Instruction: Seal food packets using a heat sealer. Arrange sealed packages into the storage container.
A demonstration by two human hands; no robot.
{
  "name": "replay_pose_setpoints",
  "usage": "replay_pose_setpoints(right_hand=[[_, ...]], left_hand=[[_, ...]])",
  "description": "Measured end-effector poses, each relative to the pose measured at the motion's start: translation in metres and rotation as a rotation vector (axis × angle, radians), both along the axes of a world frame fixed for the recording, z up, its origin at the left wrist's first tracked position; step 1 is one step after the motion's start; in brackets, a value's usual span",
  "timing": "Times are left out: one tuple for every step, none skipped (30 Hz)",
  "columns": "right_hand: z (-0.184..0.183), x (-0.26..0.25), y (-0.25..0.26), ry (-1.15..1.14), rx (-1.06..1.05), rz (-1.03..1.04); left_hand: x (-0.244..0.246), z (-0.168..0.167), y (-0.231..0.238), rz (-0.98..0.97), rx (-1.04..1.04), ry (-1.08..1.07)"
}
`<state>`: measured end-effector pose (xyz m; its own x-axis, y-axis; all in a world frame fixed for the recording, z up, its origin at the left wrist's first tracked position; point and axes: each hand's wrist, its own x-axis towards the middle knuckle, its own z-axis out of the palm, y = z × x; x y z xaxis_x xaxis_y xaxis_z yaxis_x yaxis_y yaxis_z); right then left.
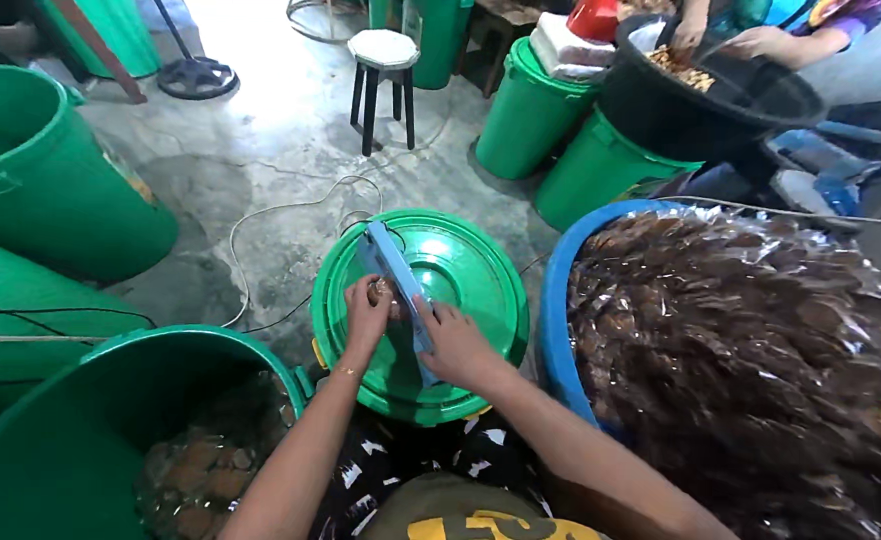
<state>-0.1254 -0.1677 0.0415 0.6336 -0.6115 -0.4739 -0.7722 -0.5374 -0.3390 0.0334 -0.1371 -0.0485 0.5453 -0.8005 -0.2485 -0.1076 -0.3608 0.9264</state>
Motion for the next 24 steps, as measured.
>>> replay_pose_setpoints(right_hand=[[-0.012, -0.001, 0.005, -0.045, -0.068, -0.028], [-0.025, -0.004, 0.011, -0.141, -0.163, -0.052], [-0.038, -0.007, 0.015, -0.25, -0.255, -0.066], [-0.047, -0.009, 0.018, -0.336, -0.317, -0.073], [-0.051, -0.012, 0.019, -0.391, -0.341, -0.076], [-0.055, -0.014, 0.02, -0.431, -0.35, -0.078], [-0.057, -0.016, 0.02, -0.458, -0.353, -0.082], [-0.059, -0.018, 0.019, -0.48, -0.36, -0.085], [-0.06, -0.019, 0.017, -0.494, -0.35, -0.087], [-0.059, -0.02, 0.016, -0.495, -0.328, -0.089], [-0.058, -0.021, 0.016, -0.493, -0.301, -0.093], [-0.057, -0.022, 0.015, -0.493, -0.277, -0.097], [-0.056, -0.022, 0.014, -0.491, -0.257, -0.1], [-0.054, -0.023, 0.013, -0.485, -0.227, -0.102], [-0.052, -0.023, 0.011, -0.476, -0.193, -0.099], [-0.05, -0.023, 0.01, -0.477, -0.18, -0.09], [-0.05, -0.023, 0.01, -0.505, -0.204, -0.074], [-0.051, -0.024, 0.01, -0.563, -0.261, -0.045], [-0.054, -0.025, 0.01, -0.653, -0.345, -0.007], [-0.054, -0.026, 0.012, -0.746, -0.401, 0.026], [-0.053, -0.03, 0.013, -0.847, -0.446, 0.049], [-0.048, -0.035, 0.013, -0.963, -0.465, 0.061], [-0.038, -0.045, 0.011, -1.067, -0.424, 0.03], [-0.025, -0.06, 0.006, -1.144, -0.346, -0.078]], left_hand=[[0.004, -0.004, 0.002, 0.011, -0.004, 0.035], [0.007, -0.008, 0.005, 0.041, -0.019, 0.089], [0.008, -0.011, 0.01, 0.091, -0.033, 0.171], [0.008, -0.012, 0.014, 0.155, -0.047, 0.266], [0.006, -0.013, 0.017, 0.216, -0.05, 0.339], [0.004, -0.013, 0.02, 0.255, -0.053, 0.388], [0.003, -0.011, 0.021, 0.279, -0.068, 0.411], [0.0, -0.008, 0.021, 0.305, -0.1, 0.432], [-0.003, -0.003, 0.019, 0.342, -0.131, 0.47], [-0.007, 0.003, 0.016, 0.381, -0.146, 0.532], [-0.009, 0.009, 0.014, 0.386, -0.15, 0.607], [-0.01, 0.012, 0.013, 0.347, -0.149, 0.672], [-0.01, 0.012, 0.012, 0.266, -0.144, 0.708], [-0.01, 0.01, 0.01, 0.166, -0.118, 0.669], [-0.011, 0.005, 0.007, 0.07, -0.085, 0.57], [-0.013, 0.002, 0.003, -0.002, -0.039, 0.443], [-0.015, 0.001, 0.002, -0.044, -0.014, 0.31], [-0.018, 0.003, 0.002, -0.066, -0.025, 0.182], [-0.019, 0.003, 0.004, -0.082, -0.073, 0.083], [-0.02, 0.001, 0.01, -0.088, -0.133, 0.026], [-0.018, -0.001, 0.02, -0.095, -0.195, 0.007], [-0.013, -0.004, 0.032, -0.113, -0.252, 0.028], [-0.005, -0.005, 0.047, -0.128, -0.277, 0.058], [0.003, -0.001, 0.066, -0.141, -0.269, 0.101]])
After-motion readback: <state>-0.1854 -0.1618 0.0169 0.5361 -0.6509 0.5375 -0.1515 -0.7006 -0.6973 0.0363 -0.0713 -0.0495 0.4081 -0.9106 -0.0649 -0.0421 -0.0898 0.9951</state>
